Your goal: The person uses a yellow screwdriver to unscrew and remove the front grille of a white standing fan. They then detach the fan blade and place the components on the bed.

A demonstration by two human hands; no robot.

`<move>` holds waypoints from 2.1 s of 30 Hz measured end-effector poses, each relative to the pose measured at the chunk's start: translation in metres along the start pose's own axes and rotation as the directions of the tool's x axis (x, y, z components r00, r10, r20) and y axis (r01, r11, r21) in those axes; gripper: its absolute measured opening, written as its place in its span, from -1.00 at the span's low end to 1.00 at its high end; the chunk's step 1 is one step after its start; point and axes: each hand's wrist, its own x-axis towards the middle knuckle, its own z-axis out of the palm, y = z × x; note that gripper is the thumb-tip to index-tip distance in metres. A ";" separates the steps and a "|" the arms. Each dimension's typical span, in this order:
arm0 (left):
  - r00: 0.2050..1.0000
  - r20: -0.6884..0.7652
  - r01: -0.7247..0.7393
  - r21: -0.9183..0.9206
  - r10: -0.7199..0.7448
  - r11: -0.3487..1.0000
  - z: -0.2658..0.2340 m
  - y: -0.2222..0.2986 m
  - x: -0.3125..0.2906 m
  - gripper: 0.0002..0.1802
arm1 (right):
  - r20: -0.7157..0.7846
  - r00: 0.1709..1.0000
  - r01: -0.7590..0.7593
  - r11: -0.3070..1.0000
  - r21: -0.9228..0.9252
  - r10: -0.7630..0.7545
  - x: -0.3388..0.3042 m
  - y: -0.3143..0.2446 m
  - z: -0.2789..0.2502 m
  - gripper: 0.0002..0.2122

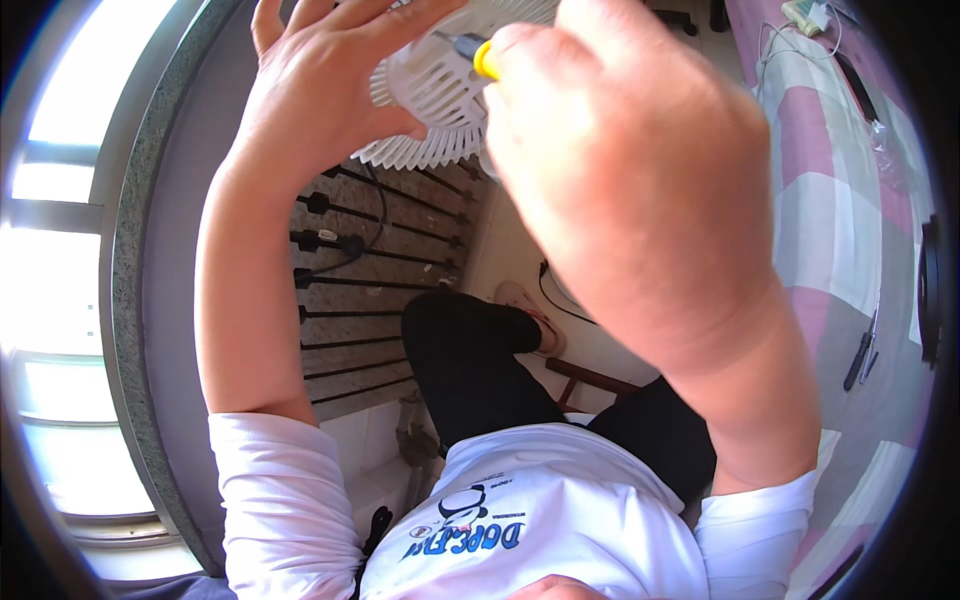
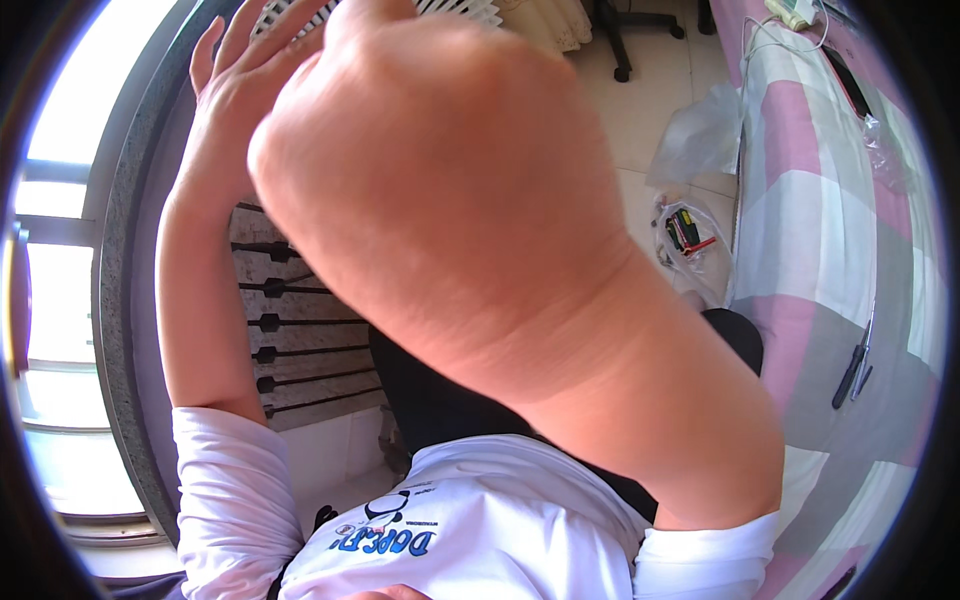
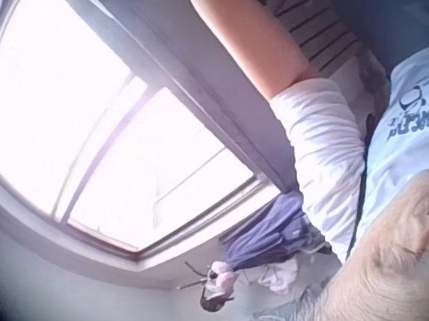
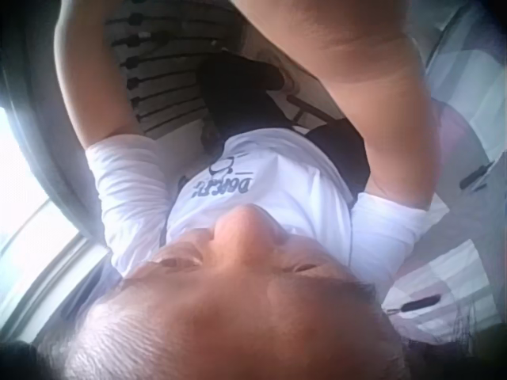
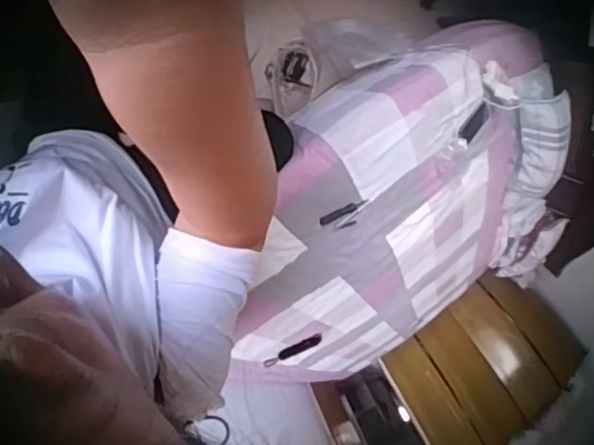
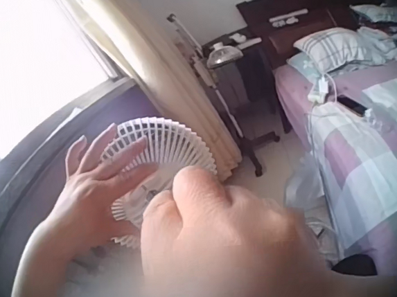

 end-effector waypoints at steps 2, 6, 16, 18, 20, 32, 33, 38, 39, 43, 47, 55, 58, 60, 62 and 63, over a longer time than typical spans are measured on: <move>0.999 -0.031 -0.017 -0.011 0.016 1.000 0.007 -0.003 0.000 0.00 | -0.005 0.999 0.054 0.998 -0.043 -0.054 0.001 0.000 0.000 -0.88; 0.995 -0.087 -0.061 -0.061 0.055 0.996 0.009 -0.006 0.003 0.00 | -0.038 0.988 0.143 0.983 -0.112 -0.148 0.000 -0.001 0.008 -0.90; 0.988 -0.144 -0.069 -0.083 0.056 0.994 0.009 -0.002 0.000 0.01 | -0.093 0.931 0.340 0.931 -0.132 -0.353 0.024 0.005 0.000 -0.91; 0.984 -0.159 -0.088 -0.072 0.076 0.993 0.010 -0.002 0.001 0.02 | -0.036 0.934 0.342 0.920 -0.192 -0.355 0.027 -0.004 -0.006 -0.90; 0.982 -0.169 -0.099 -0.073 0.085 0.992 0.010 -0.002 0.002 0.02 | -0.024 0.943 0.319 0.923 -0.213 -0.332 0.026 -0.004 0.002 -0.91; 0.984 -0.164 -0.091 -0.087 0.076 0.992 0.016 -0.006 0.005 0.09 | -0.116 0.883 0.441 0.888 -0.128 -0.455 0.032 0.014 0.023 -0.95; 0.983 -0.170 -0.091 -0.089 0.075 0.992 0.016 -0.006 0.004 0.09 | -0.136 0.891 0.419 0.900 -0.120 -0.433 0.035 0.014 0.025 -0.95; 0.971 -0.221 -0.116 -0.091 0.094 0.989 0.016 -0.005 0.012 0.10 | -0.104 0.930 0.347 0.935 -0.075 -0.354 0.029 0.001 0.008 -0.94; 0.972 -0.214 -0.115 -0.084 0.095 0.990 0.017 -0.006 0.012 0.10 | -0.093 0.931 0.353 0.935 -0.029 -0.354 0.027 0.002 0.009 -0.93; 0.982 -0.172 -0.093 -0.064 0.081 0.994 0.020 -0.009 0.007 0.10 | -0.077 0.970 0.244 0.935 0.257 -0.232 0.029 0.016 0.010 -0.93; 0.977 -0.178 -0.126 -0.058 0.114 0.990 0.023 -0.017 0.009 0.06 | 0.419 0.892 -0.409 0.692 0.595 0.168 0.045 0.006 -0.022 -0.84; 0.982 -0.150 -0.125 -0.054 0.116 0.991 0.015 -0.015 0.013 0.04 | 0.025 0.972 0.221 0.946 0.239 -0.233 0.017 0.023 0.007 -0.92; 0.981 -0.171 -0.109 -0.069 0.096 0.992 0.015 -0.009 0.013 0.04 | -0.081 0.967 0.253 0.947 0.196 -0.241 0.008 0.025 0.011 -0.87; 0.985 -0.156 -0.090 -0.098 0.074 0.991 0.010 -0.002 0.012 0.04 | -0.251 0.916 0.348 0.932 0.101 -0.314 0.008 0.032 0.023 -0.90; 0.986 -0.145 -0.090 -0.086 0.077 0.992 0.013 -0.004 0.012 0.04 | -0.384 0.834 0.409 0.911 -0.052 -0.396 0.011 0.033 0.034 -0.93; 0.988 -0.134 -0.085 -0.073 0.074 0.994 0.015 -0.008 0.009 0.03 | -0.338 0.832 0.426 0.897 -0.120 -0.440 0.013 0.029 0.032 -0.94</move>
